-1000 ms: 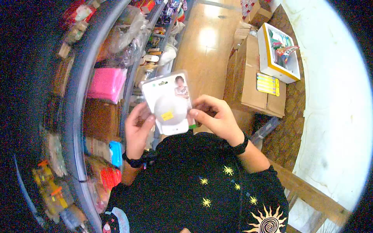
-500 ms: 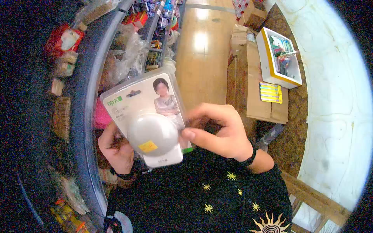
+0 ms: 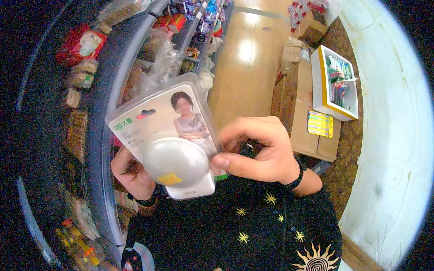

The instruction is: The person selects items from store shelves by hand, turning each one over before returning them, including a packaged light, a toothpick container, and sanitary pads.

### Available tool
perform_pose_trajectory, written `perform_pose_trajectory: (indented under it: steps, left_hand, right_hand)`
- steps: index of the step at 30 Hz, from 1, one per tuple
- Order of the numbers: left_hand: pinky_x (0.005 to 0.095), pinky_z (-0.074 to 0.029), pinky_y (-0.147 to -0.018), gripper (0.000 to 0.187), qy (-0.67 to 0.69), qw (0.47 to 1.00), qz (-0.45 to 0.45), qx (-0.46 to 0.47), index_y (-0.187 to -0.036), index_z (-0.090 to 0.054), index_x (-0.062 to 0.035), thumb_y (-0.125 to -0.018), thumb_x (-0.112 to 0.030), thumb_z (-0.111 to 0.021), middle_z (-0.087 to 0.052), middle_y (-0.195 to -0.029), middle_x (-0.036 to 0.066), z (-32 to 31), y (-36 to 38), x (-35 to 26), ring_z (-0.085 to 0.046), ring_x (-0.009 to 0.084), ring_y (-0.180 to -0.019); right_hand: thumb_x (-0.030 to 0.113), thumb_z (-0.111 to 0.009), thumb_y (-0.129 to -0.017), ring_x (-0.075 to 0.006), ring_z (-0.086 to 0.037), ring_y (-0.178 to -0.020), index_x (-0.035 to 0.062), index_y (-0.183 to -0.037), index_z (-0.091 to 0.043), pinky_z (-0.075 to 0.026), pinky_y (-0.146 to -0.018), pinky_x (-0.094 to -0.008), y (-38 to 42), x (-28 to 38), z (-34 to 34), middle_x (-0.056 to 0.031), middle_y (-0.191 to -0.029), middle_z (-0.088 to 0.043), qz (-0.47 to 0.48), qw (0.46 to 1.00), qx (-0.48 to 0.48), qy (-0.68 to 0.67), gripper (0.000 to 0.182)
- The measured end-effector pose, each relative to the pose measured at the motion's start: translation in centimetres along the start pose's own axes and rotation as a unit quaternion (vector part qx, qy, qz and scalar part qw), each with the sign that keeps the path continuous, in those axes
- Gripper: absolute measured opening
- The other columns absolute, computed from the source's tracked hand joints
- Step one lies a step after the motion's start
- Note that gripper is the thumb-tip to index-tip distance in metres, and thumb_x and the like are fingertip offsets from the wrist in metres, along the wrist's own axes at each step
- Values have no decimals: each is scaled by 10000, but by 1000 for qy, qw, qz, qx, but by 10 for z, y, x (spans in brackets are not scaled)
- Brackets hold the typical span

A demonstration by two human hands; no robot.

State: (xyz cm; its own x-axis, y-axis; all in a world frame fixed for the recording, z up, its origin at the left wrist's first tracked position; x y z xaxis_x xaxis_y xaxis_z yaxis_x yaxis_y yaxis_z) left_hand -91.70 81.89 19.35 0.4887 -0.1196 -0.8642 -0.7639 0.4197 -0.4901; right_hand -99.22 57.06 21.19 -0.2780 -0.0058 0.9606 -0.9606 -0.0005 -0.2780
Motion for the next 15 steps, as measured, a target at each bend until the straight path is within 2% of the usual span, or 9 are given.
perform_pose_trajectory:
  steps: [8,15]
  left_hand:
    - [336,-539,-831,647,42,996,38,-63,-1184,-687,99,-714,-275,-930,-736,-1094,202,-15,1,11,-713,217,-910]
    - [327,-528,-796,599,18,999,-14,-39,-1207,-680,94,-731,-186,-910,-735,-1062,198,-33,-9,2,-708,212,-841]
  right_hand:
    - [124,-821,-834,-122,-693,-688,8,-946,-738,-522,-624,-251,-5,1,20,-74,-802,-733,13,1000,17,-4,182]
    - [139,-818,-832,-110,-677,-685,2,-941,-735,-516,-625,-250,-1,6,35,-66,-787,-720,30,999,15,15,194]
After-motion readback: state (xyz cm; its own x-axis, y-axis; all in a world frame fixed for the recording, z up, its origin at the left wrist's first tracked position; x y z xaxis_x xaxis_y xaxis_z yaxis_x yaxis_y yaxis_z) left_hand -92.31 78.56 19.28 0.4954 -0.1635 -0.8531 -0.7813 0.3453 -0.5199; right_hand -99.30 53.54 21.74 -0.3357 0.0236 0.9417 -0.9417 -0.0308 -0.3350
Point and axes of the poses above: each hand's wrist, its own y-axis away from the middle knuckle, its own z-axis out of the back of the hand, x = y × z, the point moved 7 cm from there along -y, towards the middle knuckle
